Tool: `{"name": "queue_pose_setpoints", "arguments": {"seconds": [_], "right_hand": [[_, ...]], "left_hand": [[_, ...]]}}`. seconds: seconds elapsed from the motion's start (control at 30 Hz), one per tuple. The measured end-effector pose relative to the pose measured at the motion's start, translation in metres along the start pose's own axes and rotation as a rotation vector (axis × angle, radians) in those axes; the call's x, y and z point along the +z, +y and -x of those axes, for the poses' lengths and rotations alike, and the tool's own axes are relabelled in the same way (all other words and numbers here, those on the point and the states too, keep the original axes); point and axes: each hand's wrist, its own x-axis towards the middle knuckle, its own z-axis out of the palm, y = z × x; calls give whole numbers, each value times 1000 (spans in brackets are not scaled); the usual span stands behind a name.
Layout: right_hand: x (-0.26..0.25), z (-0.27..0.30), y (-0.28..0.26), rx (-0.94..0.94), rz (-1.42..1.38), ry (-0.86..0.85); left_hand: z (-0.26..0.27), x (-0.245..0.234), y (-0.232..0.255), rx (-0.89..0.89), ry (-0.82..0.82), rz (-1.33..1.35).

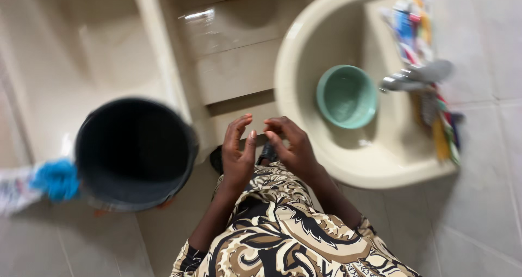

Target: The person holds a small bowl under a faucet in a sink, moves it between a bucket and the sink, and then picks up and handles various small items like toothbrushes and a comb near the sink.

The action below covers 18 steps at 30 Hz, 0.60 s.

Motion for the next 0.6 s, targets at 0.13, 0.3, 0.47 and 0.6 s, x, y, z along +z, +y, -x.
{"name": "queue_pose_setpoints", "arguments": {"seconds": [0.13,0.3,0.47,0.6], "right_hand": [[87,-17,-24,-108,8,-192],[202,-26,-36,-198,-49,-351],[290,-22,-46,-220,-80,-535],[332,-15,-55,-211,-28,-657]], "left_hand": [[33,-74,-22,-59,262,65],[73,-158,-61,-122,549,-110],[108,-218,-118,-160,774,-242],[119,-251,-171,-291,933,-349]]}}
